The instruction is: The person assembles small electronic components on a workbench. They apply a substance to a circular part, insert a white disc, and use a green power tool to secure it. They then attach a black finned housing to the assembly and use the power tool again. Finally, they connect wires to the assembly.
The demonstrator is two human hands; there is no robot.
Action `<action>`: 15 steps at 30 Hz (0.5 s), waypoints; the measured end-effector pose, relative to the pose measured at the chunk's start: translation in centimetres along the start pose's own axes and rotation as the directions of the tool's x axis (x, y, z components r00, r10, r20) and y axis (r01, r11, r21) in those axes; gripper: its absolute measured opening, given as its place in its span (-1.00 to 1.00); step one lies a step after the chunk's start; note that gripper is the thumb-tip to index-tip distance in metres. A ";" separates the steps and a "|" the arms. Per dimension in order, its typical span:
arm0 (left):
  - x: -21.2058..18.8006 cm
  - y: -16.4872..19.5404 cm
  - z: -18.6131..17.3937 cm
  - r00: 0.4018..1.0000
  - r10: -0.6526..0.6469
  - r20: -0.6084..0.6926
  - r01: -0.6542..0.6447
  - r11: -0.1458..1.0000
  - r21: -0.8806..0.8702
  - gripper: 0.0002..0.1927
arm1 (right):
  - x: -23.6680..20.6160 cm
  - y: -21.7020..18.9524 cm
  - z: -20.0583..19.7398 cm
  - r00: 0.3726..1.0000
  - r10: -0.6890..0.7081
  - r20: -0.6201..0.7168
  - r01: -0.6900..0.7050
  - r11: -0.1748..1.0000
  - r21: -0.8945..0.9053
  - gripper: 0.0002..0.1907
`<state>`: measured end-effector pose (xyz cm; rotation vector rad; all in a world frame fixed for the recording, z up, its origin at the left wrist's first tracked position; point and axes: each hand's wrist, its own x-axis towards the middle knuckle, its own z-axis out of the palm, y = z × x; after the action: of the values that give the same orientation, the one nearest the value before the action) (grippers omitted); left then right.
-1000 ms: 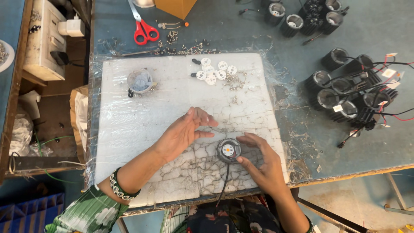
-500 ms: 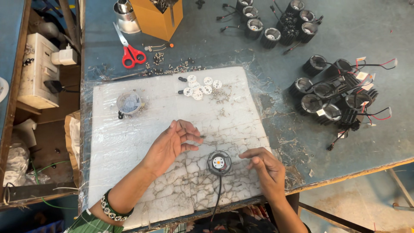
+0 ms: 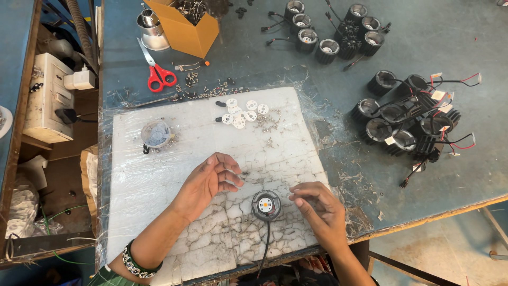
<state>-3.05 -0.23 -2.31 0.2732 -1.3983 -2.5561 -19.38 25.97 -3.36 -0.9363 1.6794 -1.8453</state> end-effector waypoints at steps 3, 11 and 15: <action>0.0 0.1 0.0 1.000 0.006 -0.003 -0.006 1.000 -0.007 -0.49 | -0.1 0.1 0.1 1.000 0.019 0.014 -0.019 1.000 -0.022 -0.83; -0.1 0.2 -0.1 1.000 0.020 0.013 -0.019 1.000 -0.025 -0.50 | 0.0 0.1 0.2 1.000 0.028 0.006 -0.028 0.998 -0.053 -0.82; 0.0 0.2 -0.1 1.000 0.019 0.009 -0.019 1.000 -0.021 -0.50 | 0.0 0.2 0.2 0.999 0.050 -0.004 -0.050 0.998 -0.044 -0.81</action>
<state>-2.97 -0.38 -2.20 0.2434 -1.3703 -2.5579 -19.28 25.79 -3.54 -0.9020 1.7361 -1.7840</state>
